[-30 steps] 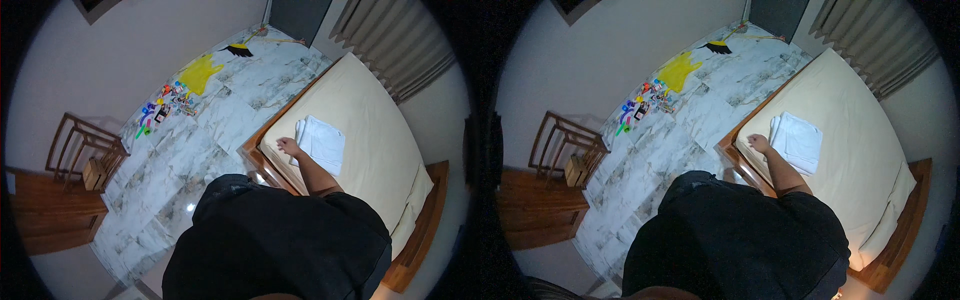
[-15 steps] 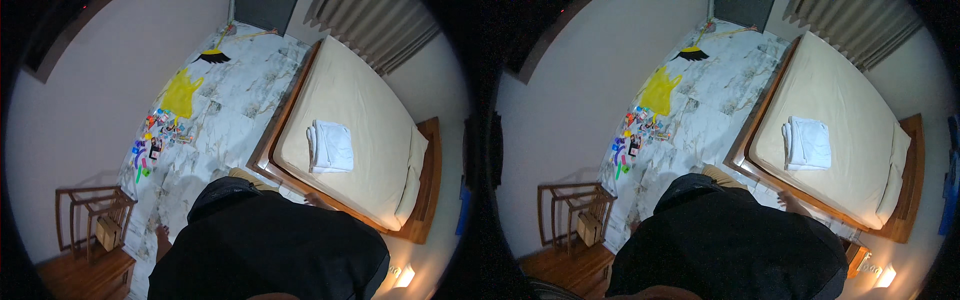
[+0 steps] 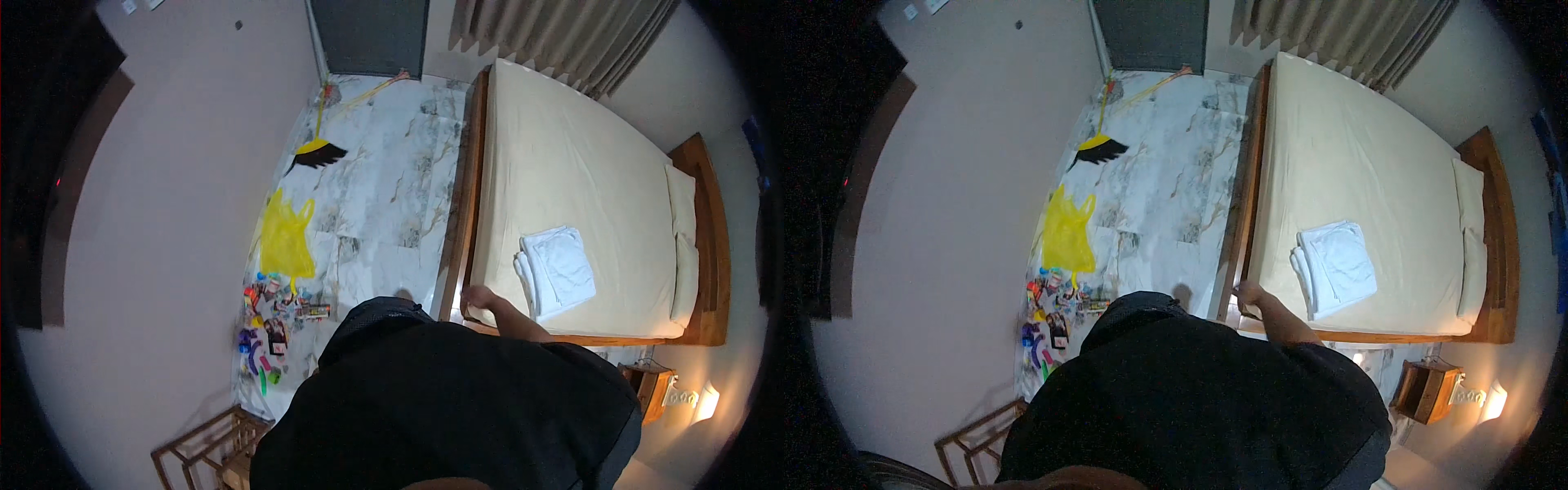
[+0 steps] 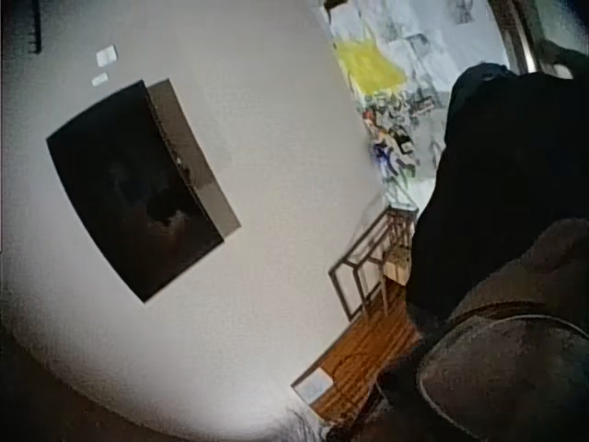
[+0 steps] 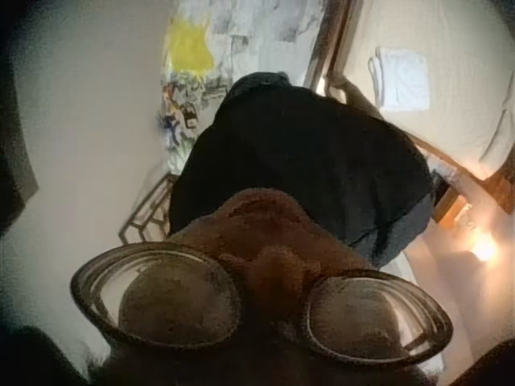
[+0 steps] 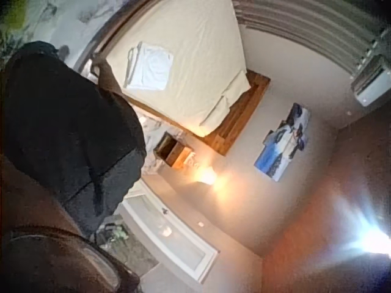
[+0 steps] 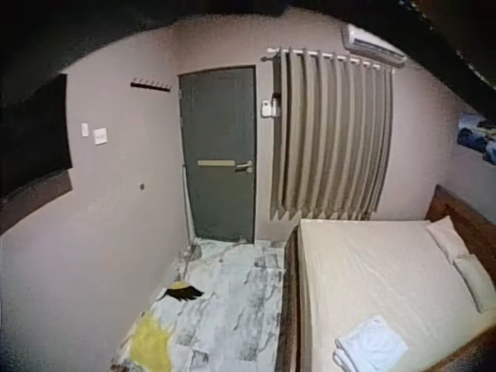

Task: The person folds and rolls several white towels on a bed. They first roll two larger towels into cylinders and place them side by side. Then they fold a smaller towel into a compact square and place it next to the rolled towels. Finally, they fold another small towel into a triangular shape.

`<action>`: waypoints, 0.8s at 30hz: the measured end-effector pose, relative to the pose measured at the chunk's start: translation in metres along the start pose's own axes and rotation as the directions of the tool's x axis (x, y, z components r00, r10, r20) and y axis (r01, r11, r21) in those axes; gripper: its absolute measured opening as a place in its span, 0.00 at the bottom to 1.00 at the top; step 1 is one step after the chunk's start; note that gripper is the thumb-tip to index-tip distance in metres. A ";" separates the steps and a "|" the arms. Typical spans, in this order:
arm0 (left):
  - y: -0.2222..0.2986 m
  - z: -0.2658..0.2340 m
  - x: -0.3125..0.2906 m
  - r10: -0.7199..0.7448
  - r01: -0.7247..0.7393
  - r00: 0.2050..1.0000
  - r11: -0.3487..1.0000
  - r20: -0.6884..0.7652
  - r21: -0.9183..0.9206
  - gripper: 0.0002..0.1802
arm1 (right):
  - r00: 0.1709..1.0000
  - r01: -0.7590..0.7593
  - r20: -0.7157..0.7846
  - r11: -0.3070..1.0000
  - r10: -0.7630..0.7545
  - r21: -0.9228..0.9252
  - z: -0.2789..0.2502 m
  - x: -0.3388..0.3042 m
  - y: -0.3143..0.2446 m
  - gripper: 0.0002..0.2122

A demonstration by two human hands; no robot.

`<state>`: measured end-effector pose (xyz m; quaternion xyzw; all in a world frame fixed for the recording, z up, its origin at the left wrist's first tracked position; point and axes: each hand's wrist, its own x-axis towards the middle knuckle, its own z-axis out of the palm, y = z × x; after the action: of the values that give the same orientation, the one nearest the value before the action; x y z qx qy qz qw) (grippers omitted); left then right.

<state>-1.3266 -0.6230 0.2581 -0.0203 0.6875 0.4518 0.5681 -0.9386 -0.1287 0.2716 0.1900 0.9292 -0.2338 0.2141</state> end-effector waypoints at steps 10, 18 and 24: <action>0.177 -0.113 0.093 -0.179 0.200 0.976 0.964 -0.127 0.176 0.19 | 0.889 -0.149 -0.262 0.779 0.375 0.609 -0.108 0.144 -0.010 0.16; 0.377 -0.117 0.302 -0.150 0.138 0.987 0.973 0.053 0.187 0.20 | 0.595 -0.681 0.268 0.298 0.758 0.669 0.105 -0.041 0.002 0.14; 0.672 -0.054 0.476 0.090 -0.038 0.994 0.800 -0.058 0.598 0.21 | 0.454 -0.399 0.575 -0.421 0.681 0.815 0.010 0.093 -0.082 0.13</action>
<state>-1.9001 -0.0300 0.2763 0.1636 0.8180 0.2306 0.5010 -1.0500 -0.1773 0.2475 0.7436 0.2588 -0.6165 0.0074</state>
